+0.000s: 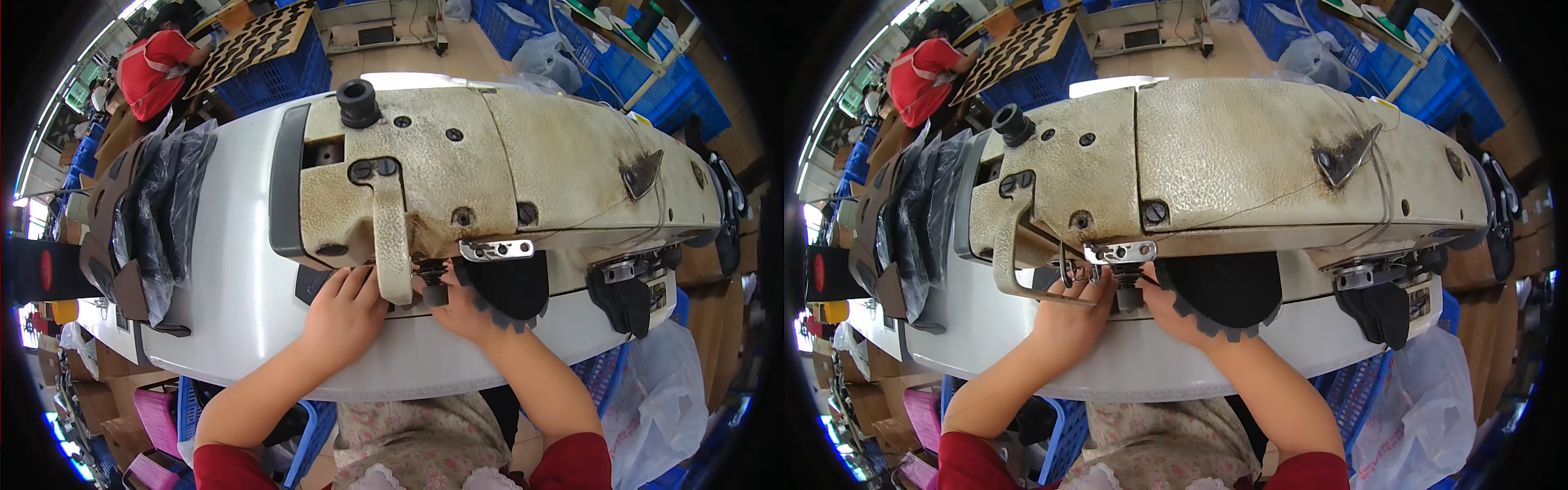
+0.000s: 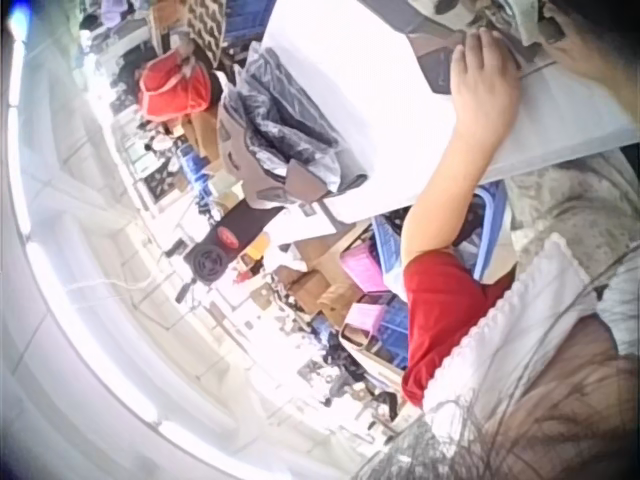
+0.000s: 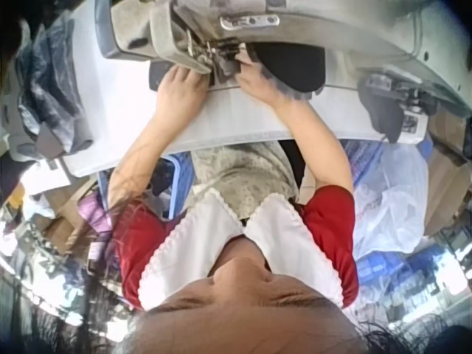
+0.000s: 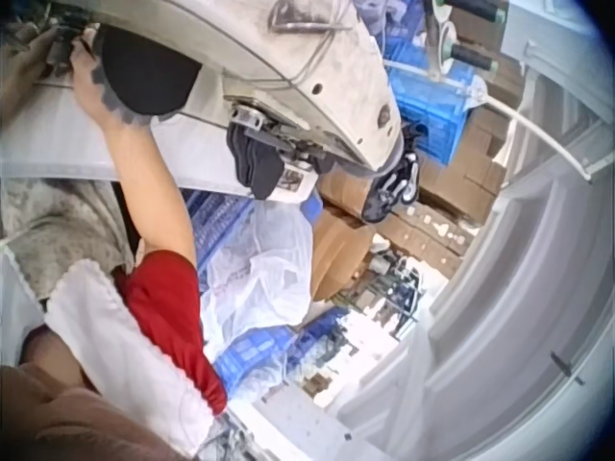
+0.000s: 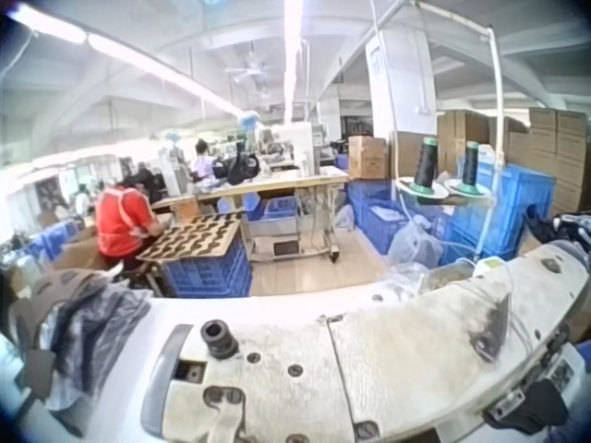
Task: The person aligns pieces of fabric and sews them together using a sewing machine, then trims the excess thread using thread snips.
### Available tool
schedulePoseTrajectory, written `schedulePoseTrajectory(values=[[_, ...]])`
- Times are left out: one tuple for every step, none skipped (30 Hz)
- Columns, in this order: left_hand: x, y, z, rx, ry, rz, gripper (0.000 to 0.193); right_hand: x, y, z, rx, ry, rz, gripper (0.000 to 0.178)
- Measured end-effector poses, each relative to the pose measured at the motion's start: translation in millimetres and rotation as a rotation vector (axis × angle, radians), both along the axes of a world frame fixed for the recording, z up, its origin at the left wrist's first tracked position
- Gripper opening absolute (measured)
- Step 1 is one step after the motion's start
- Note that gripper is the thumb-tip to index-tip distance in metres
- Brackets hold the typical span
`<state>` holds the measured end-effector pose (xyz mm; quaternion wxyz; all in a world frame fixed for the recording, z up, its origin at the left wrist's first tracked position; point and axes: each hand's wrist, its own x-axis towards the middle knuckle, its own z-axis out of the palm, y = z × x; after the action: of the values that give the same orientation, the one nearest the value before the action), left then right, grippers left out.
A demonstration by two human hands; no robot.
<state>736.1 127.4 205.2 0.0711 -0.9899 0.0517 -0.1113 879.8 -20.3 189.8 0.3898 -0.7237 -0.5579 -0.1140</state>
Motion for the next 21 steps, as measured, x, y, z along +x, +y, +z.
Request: schedulePoseTrajectory(values=[[0.1, 0.0, -0.5, -0.003, 0.004, 0.002, 0.037, -0.1, 0.4, -0.1, 0.043, 0.053, 0.004, 0.003], [0.3, 0.7, -0.8, -0.017, -0.015, -0.004, 0.037, -0.4, 0.6, 0.2, 0.043, 0.056, 0.007, 0.003], [0.2, 1.2, -1.0, -0.034, -0.032, -0.003, 0.037, -0.3, 0.2, 1.0, 0.016, -0.016, -0.021, 0.003], [0.5, 1.3, -1.5, -0.030, -0.032, -0.005, 0.037, -0.1, -0.5, 1.9, 0.005, -0.062, -0.058, 0.005], [1.4, 1.1, -2.2, -0.028, -0.069, -0.012, 0.032, -0.2, -1.0, 2.8, -0.010, -0.088, -0.048, 0.005], [1.8, 0.9, -2.8, -0.024, -0.100, -0.017, 0.028, -0.3, -1.8, 3.7, -0.008, -0.077, -0.052, 0.006], [1.9, 1.0, -2.9, -0.028, -0.106, -0.017, 0.028, -0.6, -2.7, 4.5, -0.006, -0.066, -0.057, 0.007], [1.9, 1.0, -3.1, -0.028, -0.111, -0.015, 0.030, -0.9, -3.6, 4.8, -0.008, -0.066, -0.056, 0.007], [2.1, 1.1, -3.2, -0.026, -0.117, -0.013, 0.031, -0.9, -4.8, 4.9, -0.049, -0.061, -0.058, 0.008], [2.2, 1.5, -3.1, -0.028, -0.117, -0.014, 0.031, -1.0, -5.6, 4.1, -0.091, -0.057, -0.061, 0.009], [2.1, 2.3, -2.9, -0.024, -0.111, -0.029, 0.031, -0.6, -6.4, 2.9, -0.092, -0.058, -0.062, 0.009], [1.7, 3.0, -2.6, -0.021, -0.104, -0.042, 0.031, -0.3, -7.3, 1.1, -0.108, -0.089, -0.054, 0.008], [1.0, 3.7, -2.2, -0.023, -0.105, -0.040, 0.031, -0.2, -7.7, -1.1, -0.102, -0.109, -0.052, 0.007], [0.1, 4.6, -1.7, -0.018, -0.108, -0.053, 0.031, -0.5, -7.5, -3.6, -0.125, -0.121, -0.044, 0.007], [-0.6, 5.8, -1.4, -0.012, -0.111, -0.067, 0.031, -1.5, -6.5, -6.3, -0.085, -0.144, -0.047, 0.008], [-0.8, 7.3, -1.5, -0.012, -0.111, -0.065, 0.031, -2.5, -7.5, -7.9, -0.003, -0.179, -0.054, 0.009], [-0.6, 9.0, -1.8, -0.025, -0.094, -0.066, 0.033, -3.6, -7.7, -9.3, -0.046, -0.167, -0.050, 0.010], [-0.4, 10.3, -2.4, -0.038, -0.065, -0.057, 0.037, -4.7, -10.0, -9.3, -0.169, -0.283, -0.073, 0.013], [-0.6, 10.9, -2.9, -0.040, -0.083, -0.065, 0.037, -5.4, -11.2, -8.8, -0.253, -0.446, -0.108, 0.016], [-1.4, 10.9, -3.3, -0.026, -0.071, -0.067, 0.034, -6.1, -12.3, -7.7, -0.292, -0.403, -0.097, 0.016], [-1.6, 11.2, -3.7, -0.009, -0.060, -0.070, 0.032, -6.3, -12.9, -5.9, -0.287, -0.407, -0.099, 0.017]])
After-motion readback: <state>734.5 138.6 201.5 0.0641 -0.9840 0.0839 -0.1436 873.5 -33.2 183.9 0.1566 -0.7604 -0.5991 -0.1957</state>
